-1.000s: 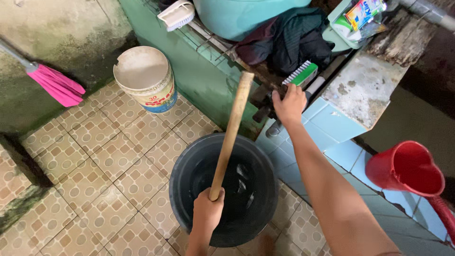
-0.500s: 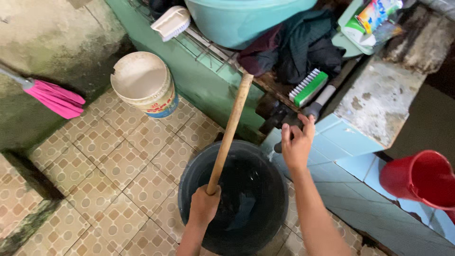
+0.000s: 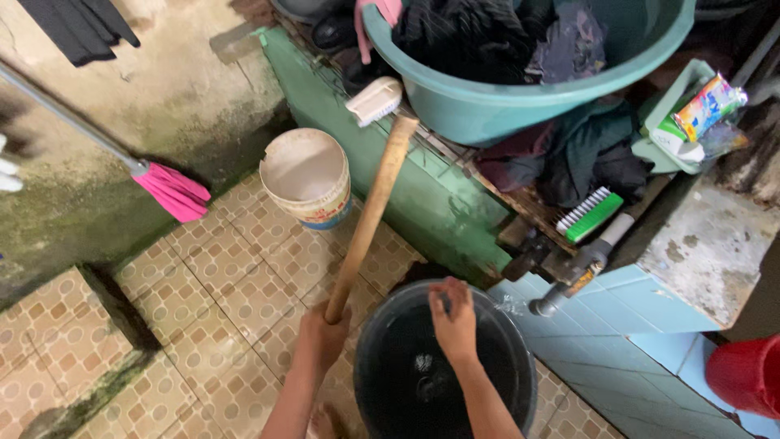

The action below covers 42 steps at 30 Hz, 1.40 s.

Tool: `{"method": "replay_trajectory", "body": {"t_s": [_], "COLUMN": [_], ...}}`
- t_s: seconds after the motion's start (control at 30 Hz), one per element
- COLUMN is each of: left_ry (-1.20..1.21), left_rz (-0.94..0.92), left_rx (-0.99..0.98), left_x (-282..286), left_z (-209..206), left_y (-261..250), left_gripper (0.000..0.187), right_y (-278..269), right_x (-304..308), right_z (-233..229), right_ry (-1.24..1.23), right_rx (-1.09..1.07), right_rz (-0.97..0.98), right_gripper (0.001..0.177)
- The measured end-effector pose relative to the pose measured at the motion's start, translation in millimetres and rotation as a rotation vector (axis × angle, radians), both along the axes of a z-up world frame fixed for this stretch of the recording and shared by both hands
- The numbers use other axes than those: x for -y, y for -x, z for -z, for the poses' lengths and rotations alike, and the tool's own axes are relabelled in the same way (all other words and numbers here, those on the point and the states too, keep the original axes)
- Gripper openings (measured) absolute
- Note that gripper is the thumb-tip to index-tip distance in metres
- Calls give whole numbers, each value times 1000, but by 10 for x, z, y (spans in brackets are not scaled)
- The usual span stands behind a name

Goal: The person sweeps a tiled floor with a broom, moving debris toward a drain. They then pick up a pair of black shoes from the floor and place them on a raised ledge next to a basin. Finally, they pick up a small tray of toiletries and move it to a different spot on the ledge.

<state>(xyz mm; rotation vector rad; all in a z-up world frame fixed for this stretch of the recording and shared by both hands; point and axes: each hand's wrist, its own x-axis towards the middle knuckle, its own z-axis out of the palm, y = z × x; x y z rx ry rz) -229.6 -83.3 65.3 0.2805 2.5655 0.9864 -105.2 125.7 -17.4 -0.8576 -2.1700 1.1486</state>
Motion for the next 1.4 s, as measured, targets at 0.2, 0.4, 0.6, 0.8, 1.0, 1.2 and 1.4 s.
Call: {"method": "replay_trajectory", "body": {"t_s": [0.2,0.4,0.6,0.8,1.0,1.2,1.4], "left_ry": [-145,-190,-334,-461,-600,-669,-533], "left_rz": [98,189,312,363,320,235,291], "left_rx": [16,0,-5,39,86,81,109], "left_x": [151,388,489,559,710,1161,1433], "left_z": [4,-242,-313,-458,-604,-589,-483], "left_y": [833,1400,1761,1964,2394,2893,3298], "left_gripper": [29,33,36,31,30,30,36], "right_y": [1012,1973,2280,2425,2851,3388,3824], "right_x": [834,1583,1785,2015,2253,2556,2425], "right_z": [-1047,-1848,-2153,-2365,-2735,-2864,-2758], "right_ry": [444,566,401,360,247,192,294], "right_rx": [-296,-387,-253,-246,-212,-210,-63], "right_rz": [-298,-140,23,49,-108,-466,-662], "right_gripper": [29,32,29,29,29,29,42]}}
